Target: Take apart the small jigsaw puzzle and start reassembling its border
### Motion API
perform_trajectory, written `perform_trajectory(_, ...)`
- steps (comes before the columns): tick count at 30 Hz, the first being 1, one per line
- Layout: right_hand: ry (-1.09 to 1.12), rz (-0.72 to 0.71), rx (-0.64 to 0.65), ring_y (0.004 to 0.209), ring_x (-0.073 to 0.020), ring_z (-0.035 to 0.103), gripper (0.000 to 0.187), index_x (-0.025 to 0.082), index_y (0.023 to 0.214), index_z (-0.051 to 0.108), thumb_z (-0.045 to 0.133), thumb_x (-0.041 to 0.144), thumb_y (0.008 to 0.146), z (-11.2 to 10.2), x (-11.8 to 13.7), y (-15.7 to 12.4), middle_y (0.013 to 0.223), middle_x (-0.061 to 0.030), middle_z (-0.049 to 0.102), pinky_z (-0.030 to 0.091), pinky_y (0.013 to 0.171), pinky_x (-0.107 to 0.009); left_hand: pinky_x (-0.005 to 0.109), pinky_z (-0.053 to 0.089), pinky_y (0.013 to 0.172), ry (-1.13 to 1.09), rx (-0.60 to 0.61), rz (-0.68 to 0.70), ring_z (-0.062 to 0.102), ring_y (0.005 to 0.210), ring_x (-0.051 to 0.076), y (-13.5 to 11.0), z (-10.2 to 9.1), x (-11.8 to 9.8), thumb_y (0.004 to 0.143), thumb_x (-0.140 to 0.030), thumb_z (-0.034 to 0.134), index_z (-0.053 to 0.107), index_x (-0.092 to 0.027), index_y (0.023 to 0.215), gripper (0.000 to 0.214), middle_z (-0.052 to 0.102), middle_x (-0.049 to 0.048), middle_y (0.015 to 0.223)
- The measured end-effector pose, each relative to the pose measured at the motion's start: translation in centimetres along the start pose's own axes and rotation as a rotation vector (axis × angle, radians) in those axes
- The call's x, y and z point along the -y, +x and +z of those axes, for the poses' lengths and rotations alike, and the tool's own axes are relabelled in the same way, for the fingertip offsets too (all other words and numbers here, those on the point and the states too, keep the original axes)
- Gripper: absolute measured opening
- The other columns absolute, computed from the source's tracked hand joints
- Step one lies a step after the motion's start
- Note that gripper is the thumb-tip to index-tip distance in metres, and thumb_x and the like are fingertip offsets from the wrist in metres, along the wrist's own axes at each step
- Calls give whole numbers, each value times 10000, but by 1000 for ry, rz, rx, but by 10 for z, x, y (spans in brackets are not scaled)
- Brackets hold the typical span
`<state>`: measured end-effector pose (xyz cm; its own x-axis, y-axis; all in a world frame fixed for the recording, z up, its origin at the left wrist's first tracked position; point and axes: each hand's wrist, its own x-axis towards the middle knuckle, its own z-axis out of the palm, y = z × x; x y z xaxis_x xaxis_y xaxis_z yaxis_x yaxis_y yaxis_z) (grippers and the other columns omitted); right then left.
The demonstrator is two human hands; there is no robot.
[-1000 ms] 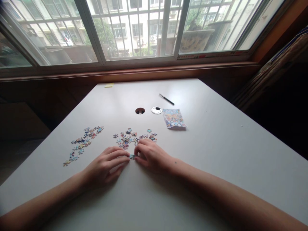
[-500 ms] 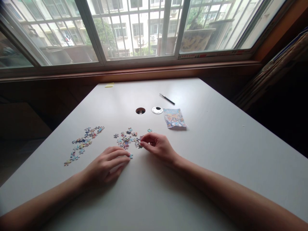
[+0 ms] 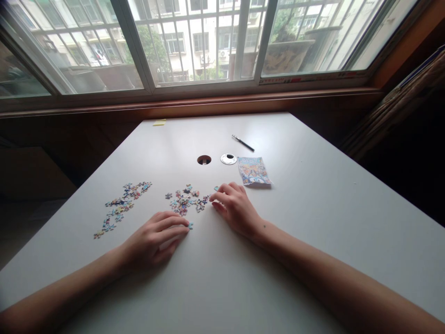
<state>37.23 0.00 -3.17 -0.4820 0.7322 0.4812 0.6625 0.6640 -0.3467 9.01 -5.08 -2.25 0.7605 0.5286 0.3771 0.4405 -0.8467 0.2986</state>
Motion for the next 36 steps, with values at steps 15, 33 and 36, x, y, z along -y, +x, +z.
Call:
perform_trajectory(15, 39, 11, -43, 880, -231, 584, 181, 202, 977, 654, 536, 90, 897, 0, 3, 0, 911, -61, 713, 406, 845, -389, 389, 482, 963, -13, -72, -8, 609, 1082, 218, -1, 1, 0, 875, -95, 565, 634, -191, 1120, 272, 686, 80, 1133)
perform_trajectory(33, 43, 74, -70, 987, -260, 567, 172, 203, 992, 607, 527, 112, 869, 0, -1, -1, 1030, -75, 682, 410, 905, -431, 441, 399, 1007, 240, -161, -235, 577, 1091, 230, -2, -10, 40, 962, -168, 543, 695, -232, 1075, 200, 724, 38, 1097)
perform_trajectory(36, -6, -110, 107, 1193, -303, 501, 290, 239, 1202, 585, 534, 187, 921, -4, 9, 0, 1296, -78, 631, 364, 997, -484, 421, 395, 971, 252, -173, -268, 590, 1007, 216, -2, -9, 37, 961, -184, 545, 698, -227, 1014, 168, 716, 42, 1022)
